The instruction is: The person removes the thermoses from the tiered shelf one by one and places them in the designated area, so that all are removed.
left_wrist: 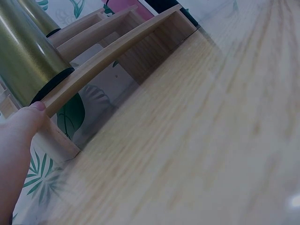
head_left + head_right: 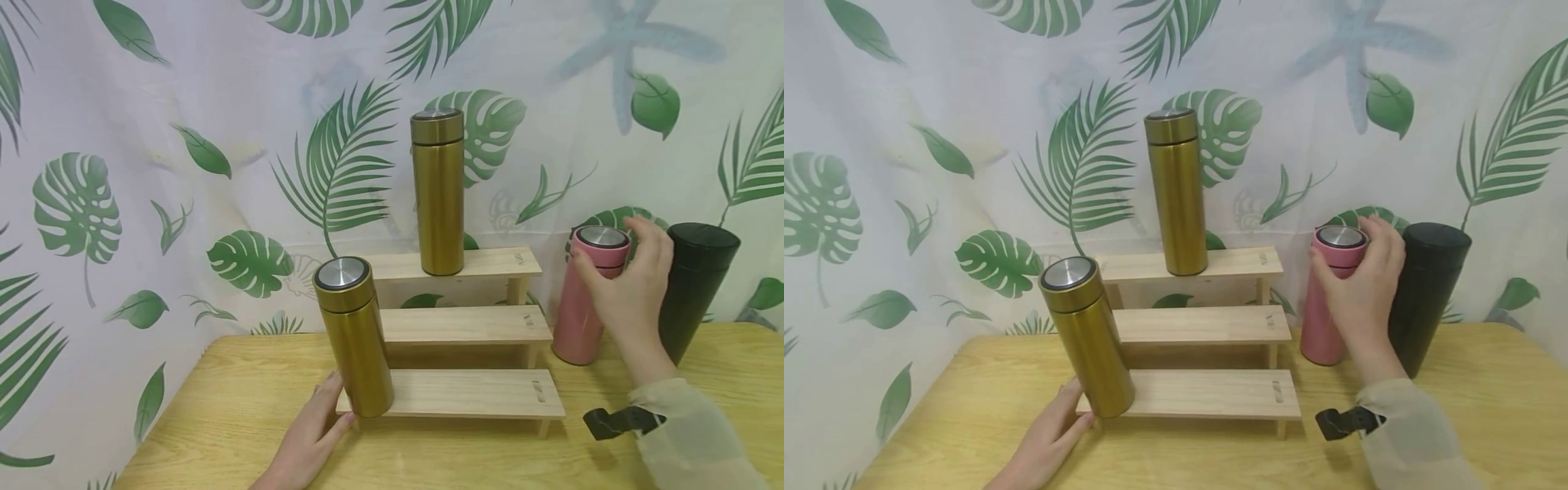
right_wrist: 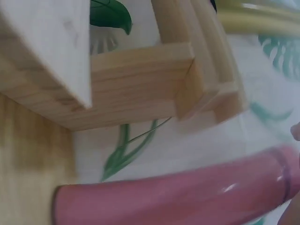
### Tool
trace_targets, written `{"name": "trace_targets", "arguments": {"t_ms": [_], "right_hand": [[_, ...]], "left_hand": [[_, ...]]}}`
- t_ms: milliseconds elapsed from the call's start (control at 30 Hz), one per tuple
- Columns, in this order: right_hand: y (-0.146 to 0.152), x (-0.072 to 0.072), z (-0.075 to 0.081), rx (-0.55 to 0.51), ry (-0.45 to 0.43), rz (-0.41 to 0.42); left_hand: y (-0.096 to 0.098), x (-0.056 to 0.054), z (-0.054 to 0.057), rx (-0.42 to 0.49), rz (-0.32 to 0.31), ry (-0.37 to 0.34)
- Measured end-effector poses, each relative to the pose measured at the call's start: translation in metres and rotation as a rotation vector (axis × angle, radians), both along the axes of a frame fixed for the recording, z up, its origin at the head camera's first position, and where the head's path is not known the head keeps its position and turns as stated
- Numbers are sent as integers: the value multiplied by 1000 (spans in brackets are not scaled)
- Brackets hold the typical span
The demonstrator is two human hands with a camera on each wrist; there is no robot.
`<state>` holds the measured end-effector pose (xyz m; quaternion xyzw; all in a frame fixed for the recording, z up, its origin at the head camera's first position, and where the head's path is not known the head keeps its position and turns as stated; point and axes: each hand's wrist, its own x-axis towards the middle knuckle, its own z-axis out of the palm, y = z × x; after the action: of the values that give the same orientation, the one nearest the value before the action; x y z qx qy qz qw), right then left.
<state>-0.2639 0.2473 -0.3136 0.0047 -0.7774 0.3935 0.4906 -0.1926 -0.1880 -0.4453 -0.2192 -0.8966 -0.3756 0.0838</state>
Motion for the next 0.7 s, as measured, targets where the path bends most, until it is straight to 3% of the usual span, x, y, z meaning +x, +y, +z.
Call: {"name": "trace_targets", "arguments": {"t_ms": [133,333,433,700], "right_hand": [[-22,1,25,126,99,96],[-65,-9,62,193,91,312],[-84,-17,80,198,88,380],[-124,-34,119,198,52,400]], "left_hand": [[1,-1,1,1,-12,1],[1,-1,3,2,-15,7],[1,0,2,5,-11,0],[1,-1,-1,-5,-3,8]]}}
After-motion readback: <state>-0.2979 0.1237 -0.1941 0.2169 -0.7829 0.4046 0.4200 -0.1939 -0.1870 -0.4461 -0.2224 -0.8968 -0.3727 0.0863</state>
